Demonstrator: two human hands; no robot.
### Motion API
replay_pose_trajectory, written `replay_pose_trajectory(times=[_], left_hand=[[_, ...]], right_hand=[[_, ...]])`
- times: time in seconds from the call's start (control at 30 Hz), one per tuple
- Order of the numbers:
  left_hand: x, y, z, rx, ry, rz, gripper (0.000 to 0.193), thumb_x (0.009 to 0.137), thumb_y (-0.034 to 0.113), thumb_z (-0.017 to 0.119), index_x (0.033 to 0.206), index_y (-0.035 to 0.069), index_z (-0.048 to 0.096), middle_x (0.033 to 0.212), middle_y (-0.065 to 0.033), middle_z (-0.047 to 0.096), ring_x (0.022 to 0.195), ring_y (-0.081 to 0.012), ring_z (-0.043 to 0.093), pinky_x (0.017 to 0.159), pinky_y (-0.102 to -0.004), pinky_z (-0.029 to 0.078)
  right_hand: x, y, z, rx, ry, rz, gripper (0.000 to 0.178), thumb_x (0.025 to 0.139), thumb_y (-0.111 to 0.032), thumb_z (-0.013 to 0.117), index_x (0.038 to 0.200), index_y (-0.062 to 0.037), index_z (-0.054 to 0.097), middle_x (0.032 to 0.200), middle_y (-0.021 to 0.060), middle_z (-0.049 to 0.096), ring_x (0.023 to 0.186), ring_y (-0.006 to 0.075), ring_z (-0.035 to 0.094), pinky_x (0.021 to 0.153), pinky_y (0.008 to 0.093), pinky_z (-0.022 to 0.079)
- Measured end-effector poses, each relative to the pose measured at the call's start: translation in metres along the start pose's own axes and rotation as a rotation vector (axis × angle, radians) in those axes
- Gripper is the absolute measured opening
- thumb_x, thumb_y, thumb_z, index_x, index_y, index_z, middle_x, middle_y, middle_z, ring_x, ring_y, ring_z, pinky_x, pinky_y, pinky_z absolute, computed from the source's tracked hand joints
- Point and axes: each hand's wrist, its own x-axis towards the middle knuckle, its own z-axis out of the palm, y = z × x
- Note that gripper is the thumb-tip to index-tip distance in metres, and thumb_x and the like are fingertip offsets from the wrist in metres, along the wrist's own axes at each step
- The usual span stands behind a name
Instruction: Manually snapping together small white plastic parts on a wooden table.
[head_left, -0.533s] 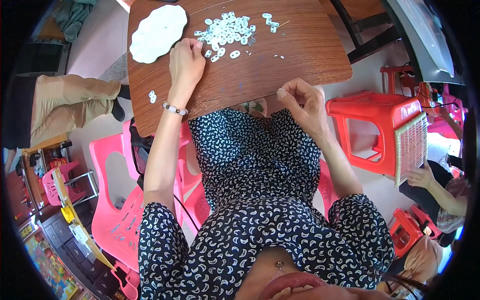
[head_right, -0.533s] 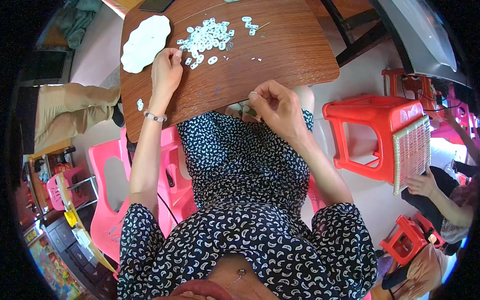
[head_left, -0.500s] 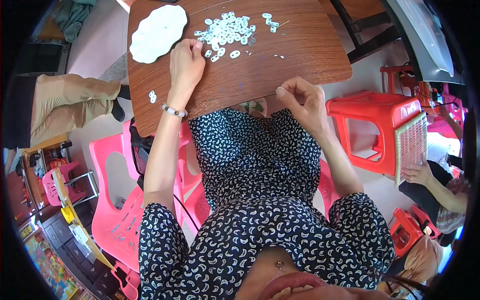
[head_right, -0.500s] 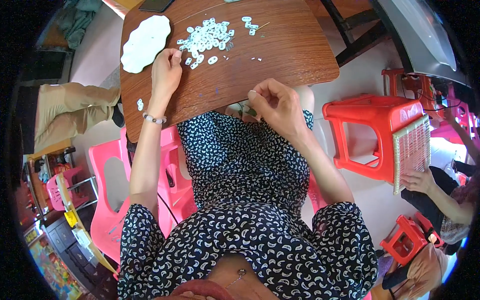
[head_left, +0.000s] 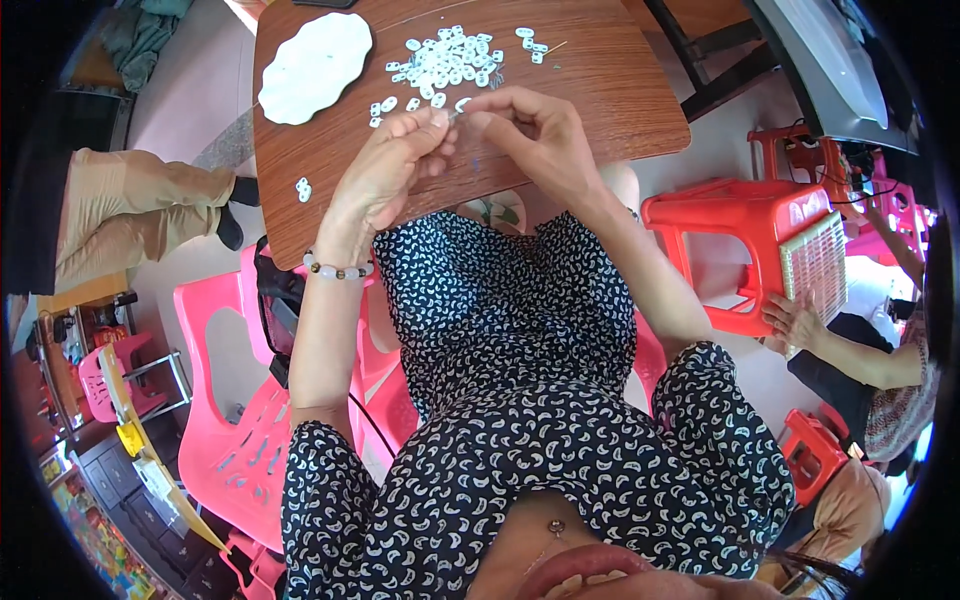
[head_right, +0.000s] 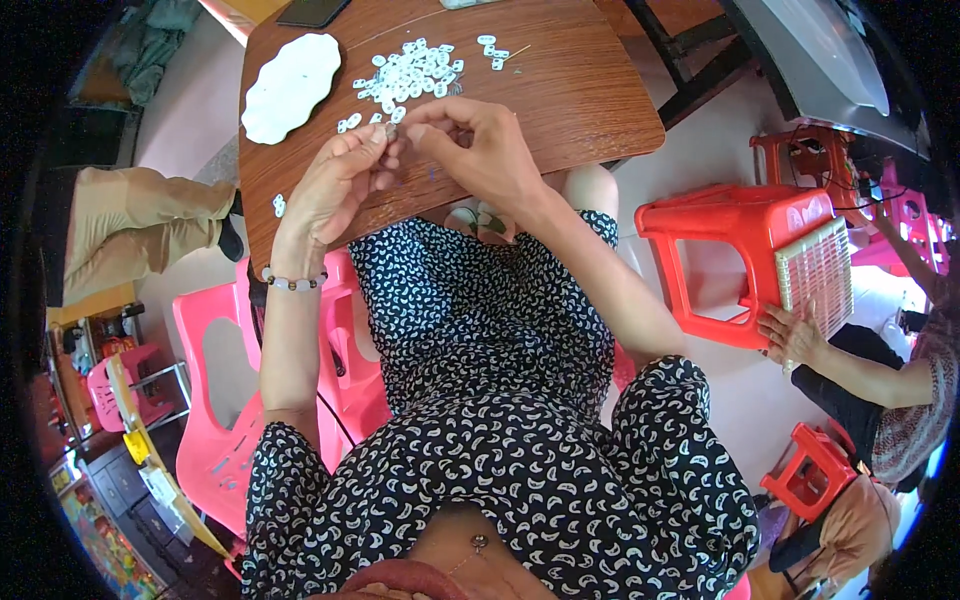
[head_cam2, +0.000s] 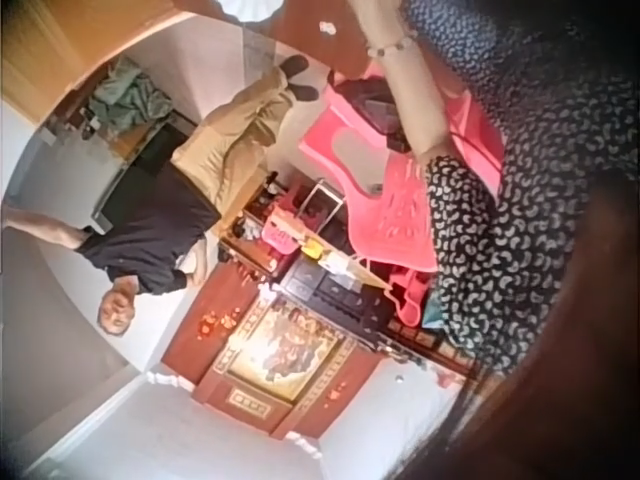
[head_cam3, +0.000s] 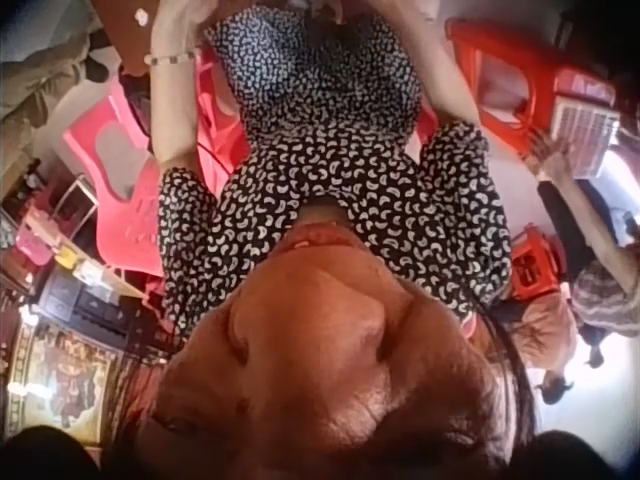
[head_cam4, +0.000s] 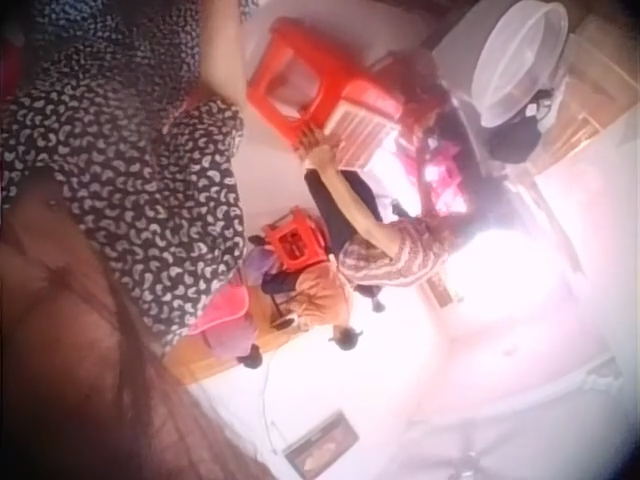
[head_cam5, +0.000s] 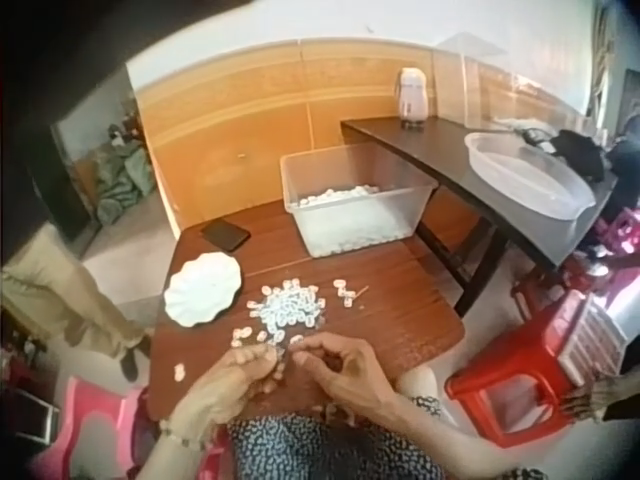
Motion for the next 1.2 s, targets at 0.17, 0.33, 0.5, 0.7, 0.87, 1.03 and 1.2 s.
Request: replay_pose_trajectory(times=[0.17,0.33,0.5,0.7,0.87,1.03,1.2], left_hand=[[-0.010,0.004,0.005,-0.154,-0.075,-0.088,0.018,0.096,0.022,0.056,0.098,0.005,0.063,0.089,0.0014,0.061,0.081,-0.0071,0.056,0.072,-0.0215,0.046],[-0.012,-0.001,0.007,-0.199,-0.144,-0.126,0.020,0.096,0.024,0.056,0.099,0.005,0.063,0.087,0.0017,0.060,0.078,-0.0065,0.055,0.070,-0.0219,0.047],[-0.008,-0.007,0.019,-0.114,-0.054,-0.089,0.019,0.097,0.023,0.054,0.097,0.005,0.062,0.084,0.0025,0.058,0.076,-0.0054,0.052,0.065,-0.0198,0.043],[-0.004,-0.008,0.035,0.192,0.131,0.132,0.021,0.097,0.023,0.053,0.096,0.004,0.062,0.085,0.0027,0.058,0.071,-0.0031,0.048,0.060,-0.0183,0.037],[-0.001,-0.010,0.033,0.101,0.056,0.140,0.021,0.096,0.024,0.055,0.095,0.005,0.063,0.083,0.0031,0.060,0.066,-0.0027,0.046,0.058,-0.0188,0.037],[0.002,-0.021,0.042,0.503,0.277,0.453,0.020,0.096,0.018,0.053,0.090,0.000,0.060,0.075,-0.0028,0.059,0.063,-0.0096,0.049,0.057,-0.0266,0.040],[0.009,-0.026,0.058,0.721,0.455,0.706,0.022,0.096,0.012,0.043,0.081,-0.001,0.051,0.065,-0.0134,0.047,0.055,-0.0202,0.046,0.054,-0.0370,0.039]], right_hand=[[-0.002,0.005,0.005,0.096,0.005,-0.094,0.017,0.086,-0.013,0.067,0.097,-0.0009,0.070,0.077,0.0008,0.066,0.069,0.0031,0.056,0.062,0.0209,0.047],[-0.008,-0.009,0.001,-0.119,-0.018,-0.203,0.010,0.085,-0.012,0.067,0.091,-0.0043,0.070,0.071,0.0030,0.064,0.066,0.0086,0.056,0.062,0.0242,0.047],[-0.004,-0.005,0.001,-0.311,0.039,-0.275,0.010,0.083,-0.014,0.066,0.084,-0.0041,0.067,0.069,0.0053,0.063,0.066,0.0153,0.054,0.062,0.0296,0.045],[0.001,-0.002,-0.005,-0.351,0.085,-0.283,0.010,0.084,-0.013,0.065,0.084,-0.0036,0.066,0.072,0.0046,0.061,0.068,0.0153,0.052,0.060,0.0286,0.043],[0.002,-0.002,-0.015,-0.429,0.043,-0.405,0.008,0.085,-0.010,0.066,0.086,-0.0027,0.066,0.075,0.0040,0.060,0.069,0.0142,0.051,0.059,0.0268,0.041],[0.002,-0.001,-0.010,-0.453,0.121,-0.481,0.007,0.079,-0.011,0.067,0.077,-0.0052,0.064,0.068,0.0071,0.058,0.069,0.0240,0.053,0.063,0.0352,0.044],[0.004,-0.002,-0.006,-0.467,0.158,-0.559,0.004,0.079,-0.009,0.066,0.078,-0.0059,0.063,0.069,0.0071,0.058,0.071,0.0249,0.053,0.064,0.0347,0.044]])
